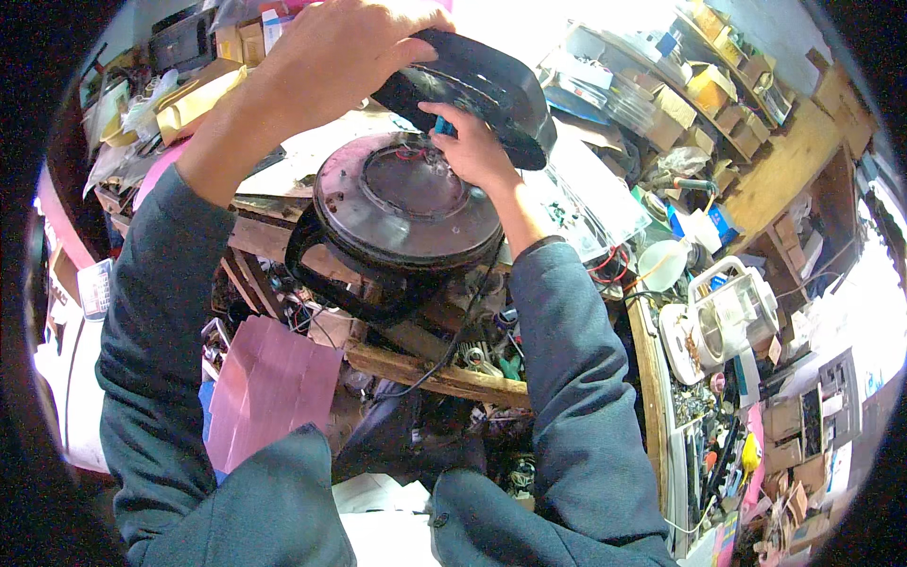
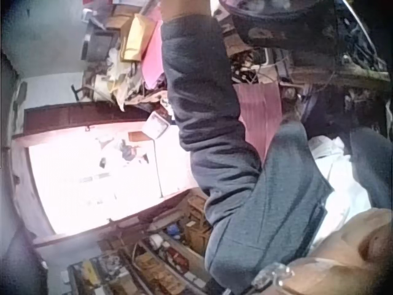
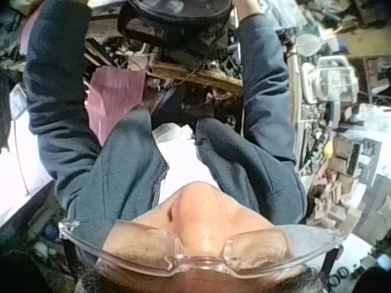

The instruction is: The person works on the internal wiring of a black circular appliance, using a screwdriver to adjust components and connect wires. They repeatedly open and close the appliance's top cover while manipulating the internal parts.

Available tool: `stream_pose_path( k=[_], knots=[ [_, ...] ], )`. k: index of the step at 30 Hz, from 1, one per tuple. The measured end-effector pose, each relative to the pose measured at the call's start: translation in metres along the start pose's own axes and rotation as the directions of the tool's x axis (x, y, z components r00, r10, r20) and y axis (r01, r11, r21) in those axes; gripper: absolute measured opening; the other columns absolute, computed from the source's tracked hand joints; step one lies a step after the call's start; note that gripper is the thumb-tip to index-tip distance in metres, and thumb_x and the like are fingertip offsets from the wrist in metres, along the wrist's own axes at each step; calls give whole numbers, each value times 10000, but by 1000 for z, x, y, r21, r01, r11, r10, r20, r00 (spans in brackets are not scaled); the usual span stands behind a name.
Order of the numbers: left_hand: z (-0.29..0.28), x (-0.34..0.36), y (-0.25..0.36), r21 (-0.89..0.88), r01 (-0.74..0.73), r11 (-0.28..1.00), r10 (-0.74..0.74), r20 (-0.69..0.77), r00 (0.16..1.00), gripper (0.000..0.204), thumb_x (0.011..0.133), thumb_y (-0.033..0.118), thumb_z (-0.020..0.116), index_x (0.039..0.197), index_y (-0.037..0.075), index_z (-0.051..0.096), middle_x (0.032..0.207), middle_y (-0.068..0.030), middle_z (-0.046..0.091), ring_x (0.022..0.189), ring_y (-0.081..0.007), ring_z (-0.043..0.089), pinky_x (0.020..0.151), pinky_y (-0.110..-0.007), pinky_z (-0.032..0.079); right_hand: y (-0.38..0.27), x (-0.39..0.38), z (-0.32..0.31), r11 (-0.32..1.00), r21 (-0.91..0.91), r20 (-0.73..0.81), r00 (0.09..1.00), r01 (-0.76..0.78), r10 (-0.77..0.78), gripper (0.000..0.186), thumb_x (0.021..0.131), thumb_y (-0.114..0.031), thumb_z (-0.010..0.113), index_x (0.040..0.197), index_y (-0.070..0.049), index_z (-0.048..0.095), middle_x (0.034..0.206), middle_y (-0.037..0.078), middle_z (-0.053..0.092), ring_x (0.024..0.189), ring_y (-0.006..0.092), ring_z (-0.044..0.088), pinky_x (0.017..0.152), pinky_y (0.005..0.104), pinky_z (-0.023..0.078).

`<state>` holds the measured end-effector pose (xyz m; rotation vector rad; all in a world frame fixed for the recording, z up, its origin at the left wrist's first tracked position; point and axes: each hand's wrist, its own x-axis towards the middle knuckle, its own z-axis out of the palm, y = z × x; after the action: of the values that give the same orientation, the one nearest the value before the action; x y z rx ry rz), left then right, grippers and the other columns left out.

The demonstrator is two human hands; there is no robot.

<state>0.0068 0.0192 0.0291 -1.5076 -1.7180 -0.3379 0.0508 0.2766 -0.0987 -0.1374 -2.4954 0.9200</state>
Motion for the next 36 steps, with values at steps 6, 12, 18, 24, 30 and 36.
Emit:
stream_pose_path(
  k=[6, 12, 18, 24, 30, 36],
  knots=[
    [4, -6, -5, -10, -30, 1000, 29, -69, 997, 273, 966, 237, 657, 982, -28, 719, 826, -220, 721, 760, -369, 747, 698, -462, 603, -17, -10, 17, 911, -412, -255, 958, 17, -133, 535, 865, -237, 789, 1366, -122, 640, 1285, 219, 682, 1208, 396, 641, 1040, 455, 496],
    [4, -3, -2, 74, -32, 997, 35, -39, 999, 257, 961, 227, 657, 1022, -13, 724, 814, -216, 720, 765, -367, 749, 695, -456, 607, 14, 4, 10, 987, -153, -199, 977, 44, -74, 551, 829, -242, 817, 1341, -112, 661, 1252, 216, 699, 1178, 400, 659, 1045, 450, 499],
    [1, -2, -1, 71, -67, 995, 71, -56, 996, 254, 964, 234, 655, 1011, -1, 740, 798, -200, 722, 767, -365, 752, 674, -453, 610, 4, -4, 15, 797, -542, -294, 828, 267, -477, 642, 818, -197, 824, 1423, -178, 608, 1058, 188, 743, 867, 319, 718, 852, 401, 557],
    [5, -3, -3, 94, -48, 994, 48, 1, 999, 267, 983, 237, 632, 1057, -5, 720, 806, -200, 720, 772, -368, 750, 679, -473, 603, 1, -4, 8, 962, -266, -139, 985, 63, -103, 594, 856, -176, 786, 1421, -189, 605, 1082, 179, 739, 978, 307, 713, 928, 406, 532],
    [0, -2, -2, -90, 50, 995, -51, -13, 999, 258, 984, 225, 625, 1081, 3, 713, 828, -215, 718, 779, -392, 737, 708, -488, 595, 12, -6, 18, 782, -593, -269, 867, 194, -420, 560, 865, -128, 768, 1403, -161, 618, 988, 154, 734, 932, 207, 720, 791, 359, 562],
    [-9, -9, 4, -77, 15, 997, -18, -28, 999, 282, 978, 238, 630, 1120, 10, 714, 860, -226, 720, 793, -404, 729, 735, -501, 582, 9, -3, 13, 970, -243, -222, 973, 4, -60, 558, 839, -181, 799, 1373, -153, 640, 1189, 202, 718, 1057, 391, 693, 927, 421, 546]
  ],
)
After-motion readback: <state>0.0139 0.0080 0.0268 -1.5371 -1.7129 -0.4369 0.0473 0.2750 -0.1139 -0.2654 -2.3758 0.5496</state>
